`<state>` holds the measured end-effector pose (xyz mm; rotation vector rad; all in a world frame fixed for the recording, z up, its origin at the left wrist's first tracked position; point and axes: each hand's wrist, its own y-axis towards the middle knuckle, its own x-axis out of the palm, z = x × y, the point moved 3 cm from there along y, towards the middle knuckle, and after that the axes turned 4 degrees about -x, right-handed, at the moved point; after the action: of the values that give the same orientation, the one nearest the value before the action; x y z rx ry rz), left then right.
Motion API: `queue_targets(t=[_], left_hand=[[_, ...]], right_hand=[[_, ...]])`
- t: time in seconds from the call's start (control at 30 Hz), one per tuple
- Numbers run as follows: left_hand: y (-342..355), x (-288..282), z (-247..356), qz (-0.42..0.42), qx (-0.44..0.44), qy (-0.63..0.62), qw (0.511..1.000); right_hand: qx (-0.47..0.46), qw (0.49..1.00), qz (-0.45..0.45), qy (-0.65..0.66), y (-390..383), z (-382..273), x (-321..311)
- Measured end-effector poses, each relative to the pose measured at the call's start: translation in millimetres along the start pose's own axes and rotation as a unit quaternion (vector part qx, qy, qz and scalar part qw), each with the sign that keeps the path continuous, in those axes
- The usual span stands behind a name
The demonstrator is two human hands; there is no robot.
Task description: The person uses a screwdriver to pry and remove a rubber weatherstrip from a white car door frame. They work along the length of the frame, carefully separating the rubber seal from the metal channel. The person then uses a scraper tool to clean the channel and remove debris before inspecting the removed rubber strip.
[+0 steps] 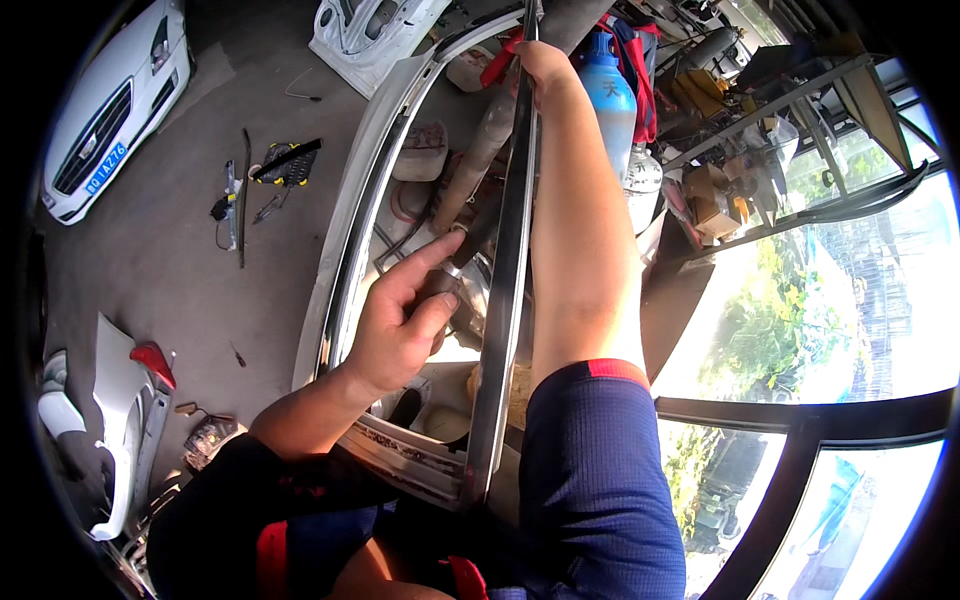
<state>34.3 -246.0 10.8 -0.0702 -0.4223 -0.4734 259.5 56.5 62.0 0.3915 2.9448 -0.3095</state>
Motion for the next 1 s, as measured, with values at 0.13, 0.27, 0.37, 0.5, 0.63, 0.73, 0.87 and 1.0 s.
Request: queue_targets(t=[0.13, 0.27, 0.37, 0.5, 0.63, 0.73, 0.87, 1.0], left_hand=[[-11, 20, 10, 0.036, 0.03, 0.029, 0.998], [-14, 33, 15, 0.054, 0.051, 0.042, 0.996], [-10, 33, 13, 0.054, 0.049, 0.026, 0.997], [-8, 19, 12, 0.065, 0.103, 0.127, 0.984], [7, -9, 12, 0.02, 0.032, 0.091, 0.995], [26, -34, 0, 0.002, 0.065, 0.131, 0.989], [54, -61, 2, -0.06, 0.097, 0.136, 0.984], [36, -28, -14, 0.018, 0.092, 0.089, 0.992]], right_hand=[[-0.012, 1.0, 0.0, -0.022, -9, 0, 1], [-0.034, 0.997, 0.01, -0.074, -10, 0, -1], [-0.022, 0.998, -0.012, -0.055, 4, -9, -2], [-0.037, 0.995, 0.032, -0.088, -7, -4, 7], [-0.059, 0.993, 0.025, -0.104, -5, -1, -1], [-0.055, 0.995, 0.018, -0.081, -9, -5, 2], [-0.073, 0.993, 0.043, -0.079, 12, 5, -10], [-0.071, 0.991, 0.03, -0.11, 12, 4, -3]])
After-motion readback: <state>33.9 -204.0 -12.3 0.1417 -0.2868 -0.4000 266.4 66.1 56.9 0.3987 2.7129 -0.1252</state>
